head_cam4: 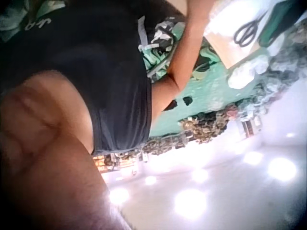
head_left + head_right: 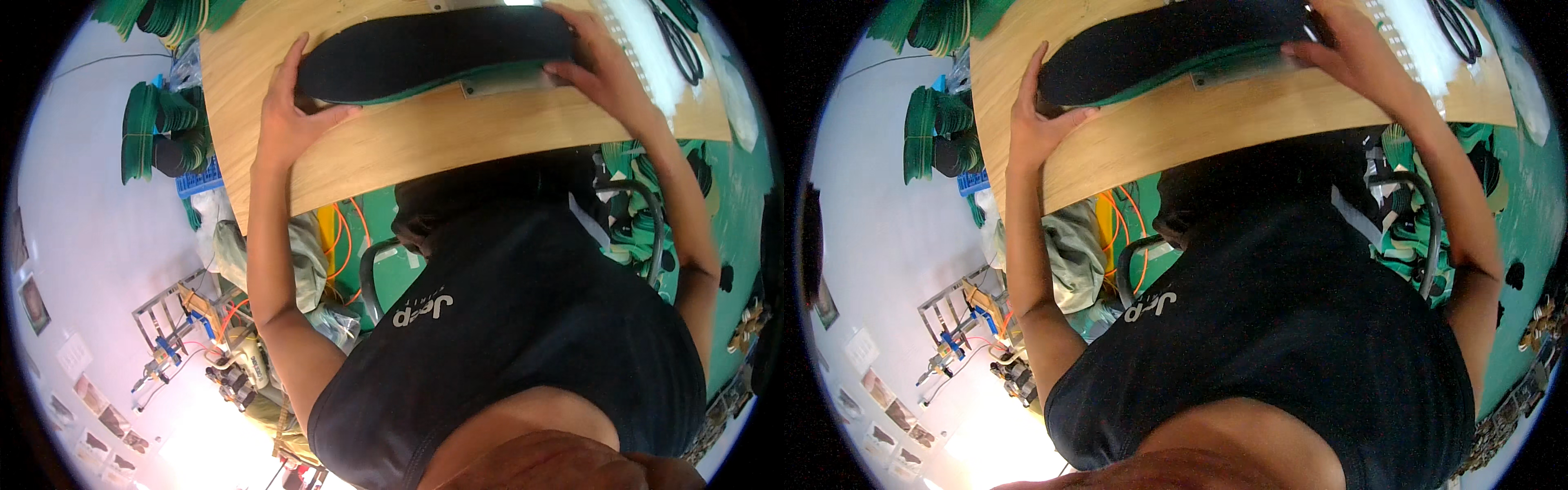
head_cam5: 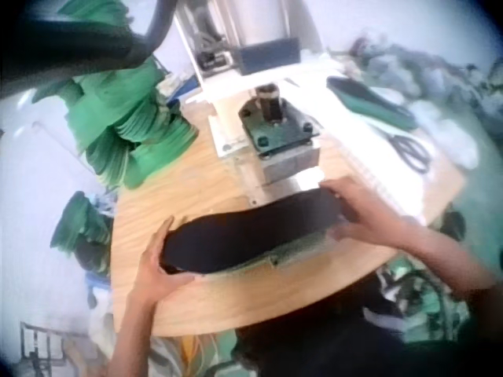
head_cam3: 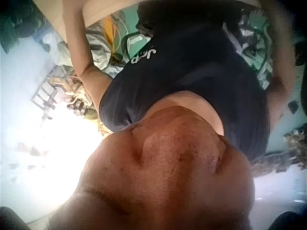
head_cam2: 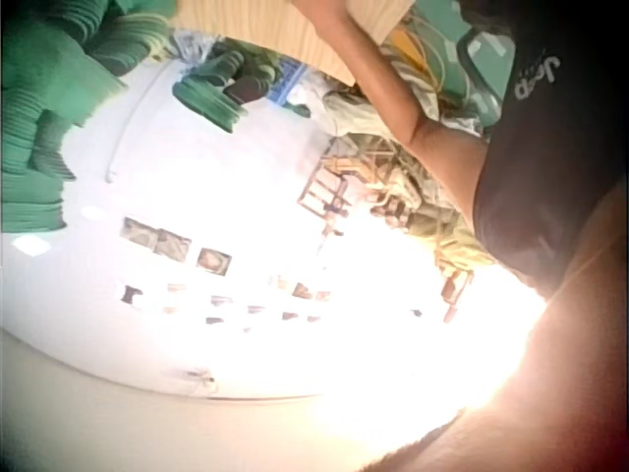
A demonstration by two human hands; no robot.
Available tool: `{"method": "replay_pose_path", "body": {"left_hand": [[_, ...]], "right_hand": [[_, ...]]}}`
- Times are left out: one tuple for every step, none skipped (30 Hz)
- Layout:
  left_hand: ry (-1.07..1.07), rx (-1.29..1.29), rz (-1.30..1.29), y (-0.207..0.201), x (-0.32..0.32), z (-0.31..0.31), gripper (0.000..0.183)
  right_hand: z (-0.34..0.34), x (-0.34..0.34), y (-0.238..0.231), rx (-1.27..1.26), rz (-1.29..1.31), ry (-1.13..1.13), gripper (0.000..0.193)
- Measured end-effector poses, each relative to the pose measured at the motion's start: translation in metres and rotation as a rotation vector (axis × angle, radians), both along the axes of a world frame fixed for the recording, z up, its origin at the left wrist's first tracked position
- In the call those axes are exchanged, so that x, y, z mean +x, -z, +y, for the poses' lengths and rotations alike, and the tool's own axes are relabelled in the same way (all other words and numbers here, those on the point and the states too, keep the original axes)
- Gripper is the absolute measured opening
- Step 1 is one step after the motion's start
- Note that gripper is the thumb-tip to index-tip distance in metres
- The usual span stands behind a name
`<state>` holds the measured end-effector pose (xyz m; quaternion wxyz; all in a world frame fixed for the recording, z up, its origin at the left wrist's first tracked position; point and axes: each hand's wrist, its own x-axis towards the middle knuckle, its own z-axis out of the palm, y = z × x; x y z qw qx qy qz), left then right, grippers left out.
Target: The person removes a rubber band from a stack of green and black shoe insoles, separates an individual insole, and uses scissors to cut a strip of circular stickers before peeling and applying one to the heel of the insole.
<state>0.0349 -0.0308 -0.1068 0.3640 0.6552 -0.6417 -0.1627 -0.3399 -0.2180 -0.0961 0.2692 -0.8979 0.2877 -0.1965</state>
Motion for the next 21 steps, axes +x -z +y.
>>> {"method": "replay_pose_path", "body": {"left_hand": [[0.004, 0.004, -0.014, -0.002, 0.002, -0.003, 0.103], [0.011, -0.005, -0.031, -0.005, 0.004, -0.010, 0.103], [0.015, 0.015, 0.055, -0.005, 0.005, -0.014, 0.102], [0.019, 0.035, 0.141, -0.005, 0.007, -0.017, 0.102], [0.022, 0.054, 0.226, -0.005, 0.009, -0.022, 0.101], [0.048, 0.042, 0.246, -0.004, 0.013, -0.027, 0.101], [0.074, 0.029, 0.267, -0.001, 0.020, -0.032, 0.101], [0.099, 0.023, 0.293, -0.001, 0.021, -0.035, 0.101], [0.118, 0.044, 0.311, -0.003, 0.023, -0.037, 0.103], [0.139, 0.065, 0.329, -0.006, 0.025, -0.038, 0.104], [0.154, 0.089, 0.346, -0.008, 0.026, -0.038, 0.106], [0.154, 0.093, 0.337, -0.008, 0.028, -0.038, 0.104], [0.155, 0.097, 0.329, -0.007, 0.031, -0.038, 0.103], [0.157, 0.096, 0.320, -0.007, 0.033, -0.040, 0.101], [0.161, 0.081, 0.298, -0.006, 0.035, -0.042, 0.099], [0.165, 0.065, 0.277, -0.004, 0.037, -0.045, 0.096], [0.167, 0.048, 0.255, -0.002, 0.040, -0.049, 0.094], [0.158, 0.047, 0.280, 0.002, 0.043, -0.051, 0.092], [0.148, 0.046, 0.306, 0.007, 0.047, -0.052, 0.090], [0.143, 0.045, 0.333, 0.009, 0.047, -0.054, 0.088], [0.149, 0.027, 0.308, 0.009, 0.047, -0.055, 0.086]], "right_hand": [[0.000, 0.006, -0.012, 0.123, 0.030, 0.034, 0.068], [-0.001, 0.012, -0.022, 0.234, 0.057, 0.071, 0.071], [-0.003, 0.017, -0.021, 0.267, -0.003, 0.070, 0.067], [-0.005, 0.022, -0.019, 0.301, -0.062, 0.068, 0.063], [-0.010, 0.024, -0.014, 0.105, -0.047, 0.044, 0.062], [-0.013, 0.027, -0.009, -0.091, -0.030, 0.020, 0.061], [-0.017, 0.029, -0.005, -0.027, -0.101, 0.021, 0.060], [-0.018, 0.031, 0.000, 0.042, -0.168, 0.021, 0.058], [-0.019, 0.032, 0.003, 0.112, -0.235, 0.021, 0.057], [-0.020, 0.032, 0.003, 0.116, -0.211, 0.056, 0.057], [-0.020, 0.034, 0.002, 0.124, -0.189, 0.087, 0.056], [-0.020, 0.034, 0.002, 0.133, -0.166, 0.118, 0.055], [-0.021, 0.034, 0.004, 0.095, -0.162, 0.101, 0.055], [-0.024, 0.035, 0.005, 0.053, -0.158, 0.085, 0.055], [-0.026, 0.035, 0.004, 0.010, -0.154, 0.069, 0.054], [-0.026, 0.036, 0.001, 0.020, -0.147, 0.074, 0.053], [-0.025, 0.038, -0.003, 0.029, -0.141, 0.078, 0.052], [-0.025, 0.039, -0.006, 0.039, -0.135, 0.081, 0.051], [-0.026, 0.040, -0.006, 0.020, -0.133, 0.081, 0.051], [-0.026, 0.039, -0.006, 0.001, -0.130, 0.084, 0.050], [-0.027, 0.039, -0.006, -0.017, -0.126, 0.088, 0.050]]}}
